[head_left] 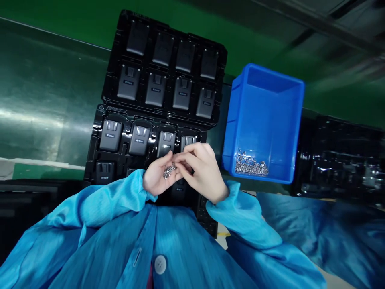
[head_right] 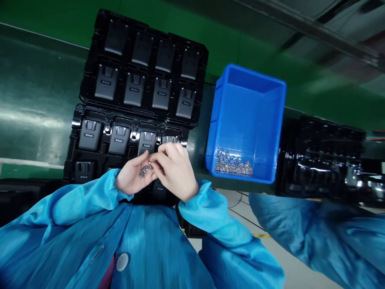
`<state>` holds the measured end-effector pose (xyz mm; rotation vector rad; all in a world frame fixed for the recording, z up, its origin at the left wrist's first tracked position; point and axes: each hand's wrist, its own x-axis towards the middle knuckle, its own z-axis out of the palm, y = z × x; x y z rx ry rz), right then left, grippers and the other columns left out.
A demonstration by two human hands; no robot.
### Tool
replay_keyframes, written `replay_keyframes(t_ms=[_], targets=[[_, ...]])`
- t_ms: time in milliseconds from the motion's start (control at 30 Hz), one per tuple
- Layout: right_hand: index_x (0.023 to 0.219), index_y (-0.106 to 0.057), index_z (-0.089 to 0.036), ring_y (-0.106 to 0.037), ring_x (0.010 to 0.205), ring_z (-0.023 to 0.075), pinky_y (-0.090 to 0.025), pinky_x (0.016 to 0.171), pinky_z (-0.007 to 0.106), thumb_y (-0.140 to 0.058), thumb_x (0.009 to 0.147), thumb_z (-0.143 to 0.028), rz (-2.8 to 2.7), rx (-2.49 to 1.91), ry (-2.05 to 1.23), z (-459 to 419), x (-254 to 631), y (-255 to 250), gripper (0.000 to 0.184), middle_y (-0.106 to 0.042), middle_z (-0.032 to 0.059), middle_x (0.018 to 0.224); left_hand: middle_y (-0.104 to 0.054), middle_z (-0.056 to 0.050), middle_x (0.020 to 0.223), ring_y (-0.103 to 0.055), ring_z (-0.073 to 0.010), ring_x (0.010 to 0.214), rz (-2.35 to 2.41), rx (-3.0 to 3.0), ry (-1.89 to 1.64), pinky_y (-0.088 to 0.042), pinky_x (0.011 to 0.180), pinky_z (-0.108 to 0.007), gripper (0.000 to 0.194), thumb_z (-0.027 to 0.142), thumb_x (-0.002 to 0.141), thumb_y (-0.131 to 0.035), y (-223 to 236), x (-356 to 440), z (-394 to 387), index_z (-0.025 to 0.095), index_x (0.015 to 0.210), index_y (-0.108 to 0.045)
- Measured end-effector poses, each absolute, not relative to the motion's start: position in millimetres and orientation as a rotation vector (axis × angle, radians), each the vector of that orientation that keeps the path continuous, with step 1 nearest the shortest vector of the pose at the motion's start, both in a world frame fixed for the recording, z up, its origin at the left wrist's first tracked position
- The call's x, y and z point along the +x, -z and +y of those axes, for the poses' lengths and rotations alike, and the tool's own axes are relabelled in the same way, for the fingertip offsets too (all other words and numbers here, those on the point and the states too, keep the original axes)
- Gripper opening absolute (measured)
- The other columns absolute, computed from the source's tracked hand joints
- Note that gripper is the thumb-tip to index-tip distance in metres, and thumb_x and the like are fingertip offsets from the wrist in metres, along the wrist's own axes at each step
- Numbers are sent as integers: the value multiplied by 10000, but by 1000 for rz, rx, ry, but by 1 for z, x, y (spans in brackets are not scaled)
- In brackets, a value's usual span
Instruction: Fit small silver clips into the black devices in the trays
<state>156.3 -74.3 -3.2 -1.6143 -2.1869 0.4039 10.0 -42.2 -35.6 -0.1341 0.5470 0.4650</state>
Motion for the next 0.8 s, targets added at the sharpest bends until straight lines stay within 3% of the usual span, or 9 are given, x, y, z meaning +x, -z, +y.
replay_keyframes(t_ms=[233,400,567,700,800], targets=[[896,-659,-209,-465,927,223,-351,763,372,-562,937,-228,-2395,-1598,-282,-71,154,1,107,-590,54,947,-733,-53,774,-717,-142,787,631,-201,-480,-506,945,-262,443,275,1044,-298,30,11,-45,102,1101,-702],[843,-637,-201,-457,930,233,-333,786,386,-539,936,-197,-2533,-1579,-95,-69,150,0,135,-615,59,942,-734,-49,810,-705,-141,784,703,-201,-508,-520,946,-281,382,259,1032,-346,25,13,-47,117,1061,-700],[821,-617,-193,-463,850,217,-335,754,377,-550,911,-177,-2475,-1608,-116,-70,146,3,113,-609,52,889,-698,-17,710,-681,-110,697,725,-242,-534,-514,957,-258,389,235,1033,-343,21,14,-45,124,943,-705],[847,-616,-208,-491,857,212,-354,742,363,-574,883,-177,-2336,-1638,-266,-67,155,5,63,-601,36,877,-745,-90,861,-714,-160,930,718,-195,-510,-462,1049,-295,433,263,1037,-324,25,15,-44,96,913,-704],[846,-614,-212,-515,881,219,-383,766,373,-563,874,-184,-2202,-1677,-264,-53,174,11,64,-601,43,893,-729,-160,1113,-673,-211,1116,688,-167,-471,-440,1085,-340,435,297,1035,-323,30,17,-45,56,1091,-680]])
